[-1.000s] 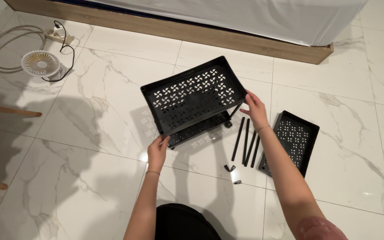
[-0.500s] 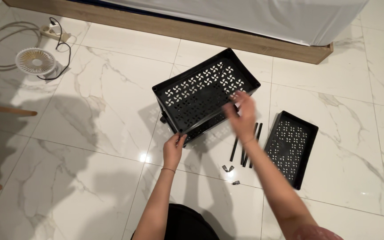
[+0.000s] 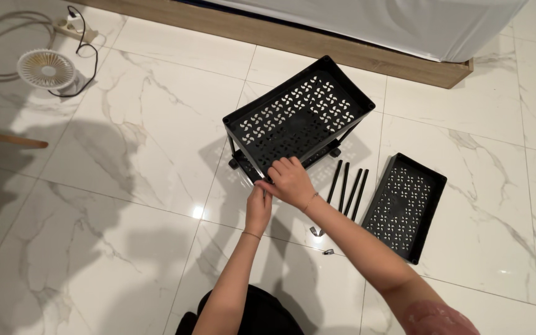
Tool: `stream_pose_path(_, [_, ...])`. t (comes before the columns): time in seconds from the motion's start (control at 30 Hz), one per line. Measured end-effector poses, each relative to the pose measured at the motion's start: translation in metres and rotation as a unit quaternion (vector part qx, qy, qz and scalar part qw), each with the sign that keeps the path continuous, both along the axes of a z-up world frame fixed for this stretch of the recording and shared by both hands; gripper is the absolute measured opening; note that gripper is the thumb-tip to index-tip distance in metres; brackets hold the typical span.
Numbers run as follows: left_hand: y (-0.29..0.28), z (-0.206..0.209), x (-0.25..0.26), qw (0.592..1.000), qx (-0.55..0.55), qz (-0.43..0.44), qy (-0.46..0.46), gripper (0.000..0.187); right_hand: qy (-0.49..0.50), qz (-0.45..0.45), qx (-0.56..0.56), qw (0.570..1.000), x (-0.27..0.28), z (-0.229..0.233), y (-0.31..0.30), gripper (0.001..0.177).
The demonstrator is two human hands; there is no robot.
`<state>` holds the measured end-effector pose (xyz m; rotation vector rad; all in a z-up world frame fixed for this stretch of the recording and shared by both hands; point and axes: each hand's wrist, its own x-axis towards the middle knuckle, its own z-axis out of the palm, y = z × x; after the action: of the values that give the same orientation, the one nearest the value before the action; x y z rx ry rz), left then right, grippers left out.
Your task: The person disassembles a black three-tier rolling cart by removing the top tray, detaching the vertical support rods, and placing the components on the floor.
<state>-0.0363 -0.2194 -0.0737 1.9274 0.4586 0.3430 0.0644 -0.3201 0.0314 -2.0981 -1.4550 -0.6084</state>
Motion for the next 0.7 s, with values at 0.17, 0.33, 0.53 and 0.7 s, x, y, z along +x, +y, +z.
stream_pose_path(0.17, [-0.004,0.006,0.004,0.996,0.002,-0.025,-0.08,0.035,-0.037,0.031,-0.01,0.999,0.013,0.005,0.002,0.035])
stream_pose_path(0.33, [-0.004,0.019,0.018,0.981,0.034,-0.013,-0.19,0.033,-0.029,0.037,0.009,0.999,0.024,0.033,0.009,0.037])
stream_pose_path(0.53, [0.001,0.058,0.029,0.978,-0.087,0.043,-0.186,0.031,0.019,0.053,-0.009,0.998,0.039,0.072,0.031,0.049])
stream_pose_path(0.7, [0.009,0.08,0.036,0.983,-0.075,0.05,-0.161,0.026,0.02,0.048,-0.028,0.998,0.051,0.082,0.042,0.047])
